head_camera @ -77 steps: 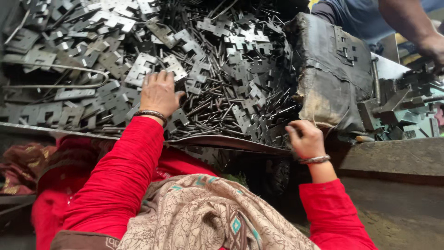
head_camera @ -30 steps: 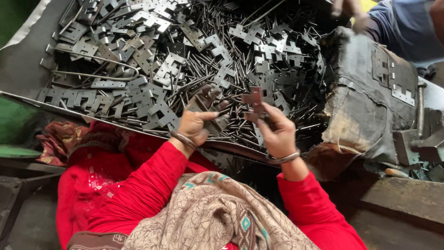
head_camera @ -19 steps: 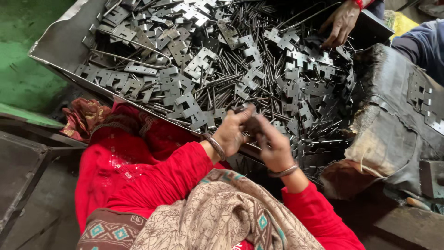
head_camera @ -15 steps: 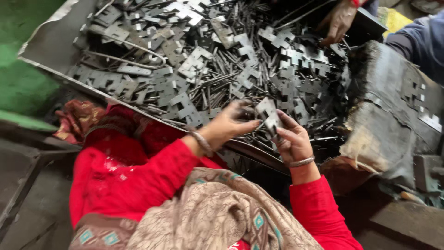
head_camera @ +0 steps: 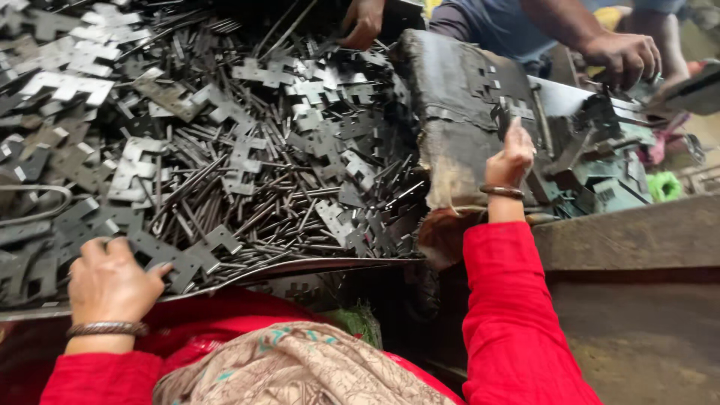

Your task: The person picks up metal brackets from a large bin filled with brackets and pins, turning each bracket over by hand to check its orientation before placing it onto a stack or into a nearby machine.

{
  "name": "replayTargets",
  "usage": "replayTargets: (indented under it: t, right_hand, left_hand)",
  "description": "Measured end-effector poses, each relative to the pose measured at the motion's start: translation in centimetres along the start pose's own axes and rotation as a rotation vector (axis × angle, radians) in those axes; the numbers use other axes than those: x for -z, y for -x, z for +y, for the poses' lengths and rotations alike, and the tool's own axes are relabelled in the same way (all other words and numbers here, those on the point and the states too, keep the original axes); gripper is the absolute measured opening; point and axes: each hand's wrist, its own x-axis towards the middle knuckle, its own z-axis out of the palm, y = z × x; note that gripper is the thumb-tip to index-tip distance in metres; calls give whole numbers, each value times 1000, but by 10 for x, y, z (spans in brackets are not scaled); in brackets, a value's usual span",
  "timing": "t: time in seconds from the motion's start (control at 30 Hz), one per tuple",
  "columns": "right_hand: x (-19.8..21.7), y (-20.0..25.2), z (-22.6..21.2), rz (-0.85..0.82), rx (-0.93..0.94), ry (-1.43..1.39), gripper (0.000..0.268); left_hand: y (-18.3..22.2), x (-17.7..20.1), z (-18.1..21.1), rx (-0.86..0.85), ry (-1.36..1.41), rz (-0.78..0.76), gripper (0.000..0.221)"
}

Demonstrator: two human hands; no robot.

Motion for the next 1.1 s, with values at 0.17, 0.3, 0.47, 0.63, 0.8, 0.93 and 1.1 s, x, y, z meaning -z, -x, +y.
replayTargets:
  t: [0.17, 0.3, 0.47, 0.63, 0.8, 0.93, 1.1]
  right_hand:
    - [-8, 28, 43, -331, 5, 33, 42]
    - [29, 30, 4, -270, 31, -55, 34]
    - [65, 33, -142, -46, 195, -285, 25]
    - [69, 43, -244, -407, 383, -612, 45]
    - [49, 50, -249, -695, 457, -489, 57]
    - [43, 65, -256, -1002, 413, -640, 71]
    - [14, 71, -283, -953, 299, -489, 67]
  left_hand:
    - [-13, 2, -5, -50, -11, 114, 83]
    - [-5, 4, 5, 36, 575, -23, 37]
    - [-5, -3, 34, -59, 1412, -37, 13]
    - [-15, 19, 44, 254, 2237, -73, 27]
    - [-38, 49, 17, 289, 2602, 118, 33]
    - [-41, 42, 38, 195, 1788, 17, 34]
    - [-26, 12, 130, -368, 459, -134, 27]
